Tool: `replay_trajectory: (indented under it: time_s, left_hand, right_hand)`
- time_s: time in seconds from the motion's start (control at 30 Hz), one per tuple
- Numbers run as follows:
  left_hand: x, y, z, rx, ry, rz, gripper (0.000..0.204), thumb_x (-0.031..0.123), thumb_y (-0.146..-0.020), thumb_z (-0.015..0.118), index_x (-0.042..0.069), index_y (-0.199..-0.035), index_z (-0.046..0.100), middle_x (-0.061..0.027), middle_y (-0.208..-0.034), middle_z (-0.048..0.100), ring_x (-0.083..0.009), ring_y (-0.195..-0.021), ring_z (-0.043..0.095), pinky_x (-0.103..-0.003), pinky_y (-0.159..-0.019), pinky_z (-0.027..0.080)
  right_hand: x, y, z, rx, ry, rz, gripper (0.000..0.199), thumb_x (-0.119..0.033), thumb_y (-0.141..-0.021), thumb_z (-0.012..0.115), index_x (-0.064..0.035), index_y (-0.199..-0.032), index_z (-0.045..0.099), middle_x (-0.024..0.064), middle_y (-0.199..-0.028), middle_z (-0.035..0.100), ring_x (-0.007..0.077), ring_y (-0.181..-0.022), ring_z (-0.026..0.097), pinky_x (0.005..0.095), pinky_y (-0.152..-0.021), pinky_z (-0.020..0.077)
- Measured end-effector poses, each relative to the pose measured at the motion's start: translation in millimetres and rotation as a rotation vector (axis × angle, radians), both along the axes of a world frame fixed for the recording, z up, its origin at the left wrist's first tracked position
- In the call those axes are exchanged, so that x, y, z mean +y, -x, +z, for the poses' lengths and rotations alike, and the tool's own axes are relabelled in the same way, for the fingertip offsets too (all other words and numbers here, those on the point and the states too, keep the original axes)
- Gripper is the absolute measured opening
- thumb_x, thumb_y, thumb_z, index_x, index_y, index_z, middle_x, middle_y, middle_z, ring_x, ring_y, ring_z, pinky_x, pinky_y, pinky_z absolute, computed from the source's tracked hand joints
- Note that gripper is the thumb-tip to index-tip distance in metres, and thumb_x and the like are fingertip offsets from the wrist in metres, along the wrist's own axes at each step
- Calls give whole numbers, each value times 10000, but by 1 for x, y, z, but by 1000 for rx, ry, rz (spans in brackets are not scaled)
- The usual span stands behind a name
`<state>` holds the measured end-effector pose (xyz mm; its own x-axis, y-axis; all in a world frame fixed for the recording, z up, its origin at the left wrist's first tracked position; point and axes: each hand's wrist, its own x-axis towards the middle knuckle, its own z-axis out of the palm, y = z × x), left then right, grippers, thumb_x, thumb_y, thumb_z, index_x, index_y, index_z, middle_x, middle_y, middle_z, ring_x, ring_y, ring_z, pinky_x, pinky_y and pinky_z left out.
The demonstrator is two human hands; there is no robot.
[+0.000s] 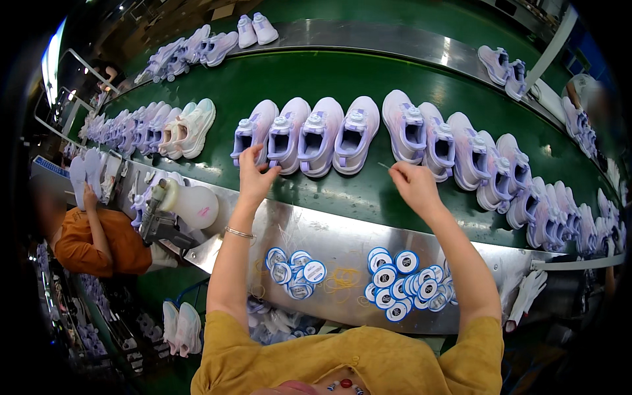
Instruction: The person attaches circular blue and white tags to pairs of light purple sneakers on a green conveyor belt. They pick up each tag, place it on the shoe tongue, and move the pair forward along the belt. The process repeats for multiple pairs in sequence.
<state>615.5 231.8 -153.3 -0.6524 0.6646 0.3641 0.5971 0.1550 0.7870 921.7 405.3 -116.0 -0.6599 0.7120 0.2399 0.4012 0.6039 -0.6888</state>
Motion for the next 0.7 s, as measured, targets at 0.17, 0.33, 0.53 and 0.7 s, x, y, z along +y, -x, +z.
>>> replay_trajectory:
  time_s: [0.17,0.33,0.53,0.7]
  left_hand:
    - [-10,0,-14,-442,-122,-56,403,-2,-751,717,0,-1083,488,-89,-968,571,-170,-882,603,-266,-709,544]
    - [-8,-10,-4,-818,-185,-87,242,15,-811,682,4,-990,519,-109,-903,624,-156,-742,643,-240,-631,537]
    - [-11,-12,-7,-962,-227,-72,131,46,-845,660,-12,-938,589,-71,-801,642,-144,-693,639,-233,-624,530]
    - [-25,-9,-7,-1032,-268,-94,123,44,-877,617,-32,-971,595,-88,-822,644,-153,-713,635,-247,-643,534]
  right_hand:
    - [-56,48,14,121,-77,181,101,-160,-833,606,-75,-856,654,145,-723,635,337,-664,626,397,-583,480]
    - [-87,101,7,61,11,249,143,-197,-844,578,-71,-822,641,153,-724,645,351,-671,623,436,-611,481]
    - [-101,135,-9,-22,-20,192,156,-205,-851,570,-67,-814,632,163,-708,642,376,-676,623,477,-622,482]
    - [-106,158,-16,3,-135,143,158,-200,-857,560,-59,-804,610,181,-682,631,393,-638,617,497,-585,479]
